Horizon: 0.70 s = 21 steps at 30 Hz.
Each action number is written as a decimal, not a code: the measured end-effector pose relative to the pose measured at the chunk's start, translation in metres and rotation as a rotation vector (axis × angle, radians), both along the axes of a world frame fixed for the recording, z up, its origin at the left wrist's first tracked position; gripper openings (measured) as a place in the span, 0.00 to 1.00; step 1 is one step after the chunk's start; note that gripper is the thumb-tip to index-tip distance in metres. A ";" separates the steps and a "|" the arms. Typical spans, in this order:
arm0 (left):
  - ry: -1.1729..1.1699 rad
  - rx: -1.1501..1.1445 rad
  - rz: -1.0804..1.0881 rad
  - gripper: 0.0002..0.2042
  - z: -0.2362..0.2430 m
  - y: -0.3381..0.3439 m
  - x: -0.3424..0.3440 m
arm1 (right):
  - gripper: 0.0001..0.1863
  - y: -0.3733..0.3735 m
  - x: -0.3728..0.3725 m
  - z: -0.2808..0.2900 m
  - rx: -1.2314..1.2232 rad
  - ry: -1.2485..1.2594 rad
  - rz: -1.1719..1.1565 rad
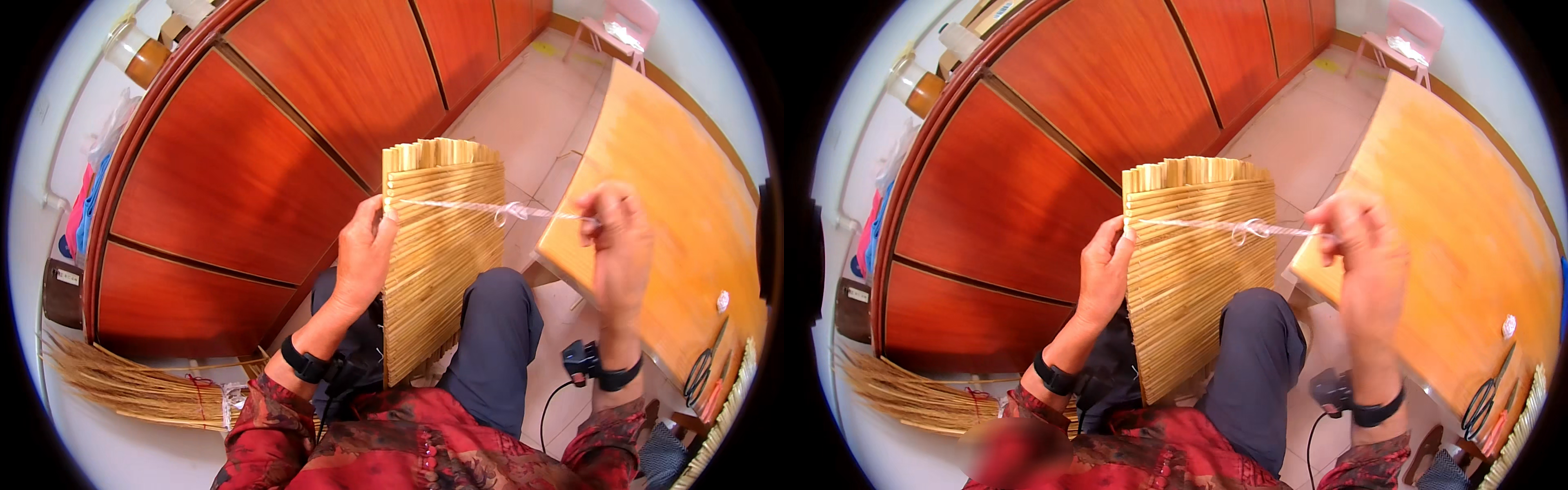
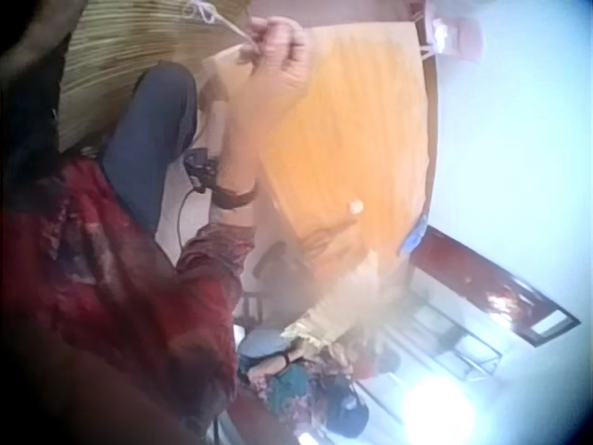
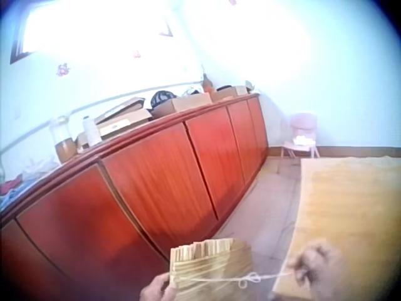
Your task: The person is using a needle and thread to sew along the edge of a bamboo mat, joining individual bamboo slats together by weaving the thread through pre-drilled holes in the slats.
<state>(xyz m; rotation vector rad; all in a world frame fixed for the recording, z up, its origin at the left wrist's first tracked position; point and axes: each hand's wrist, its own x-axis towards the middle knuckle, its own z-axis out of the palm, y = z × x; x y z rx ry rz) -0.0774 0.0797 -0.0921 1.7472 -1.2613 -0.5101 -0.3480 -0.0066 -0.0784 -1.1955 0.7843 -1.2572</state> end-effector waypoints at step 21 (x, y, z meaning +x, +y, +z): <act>-0.227 -0.012 0.075 0.10 -0.003 -0.022 -0.014 | 0.11 -0.006 -0.079 -0.030 0.051 -0.646 -0.189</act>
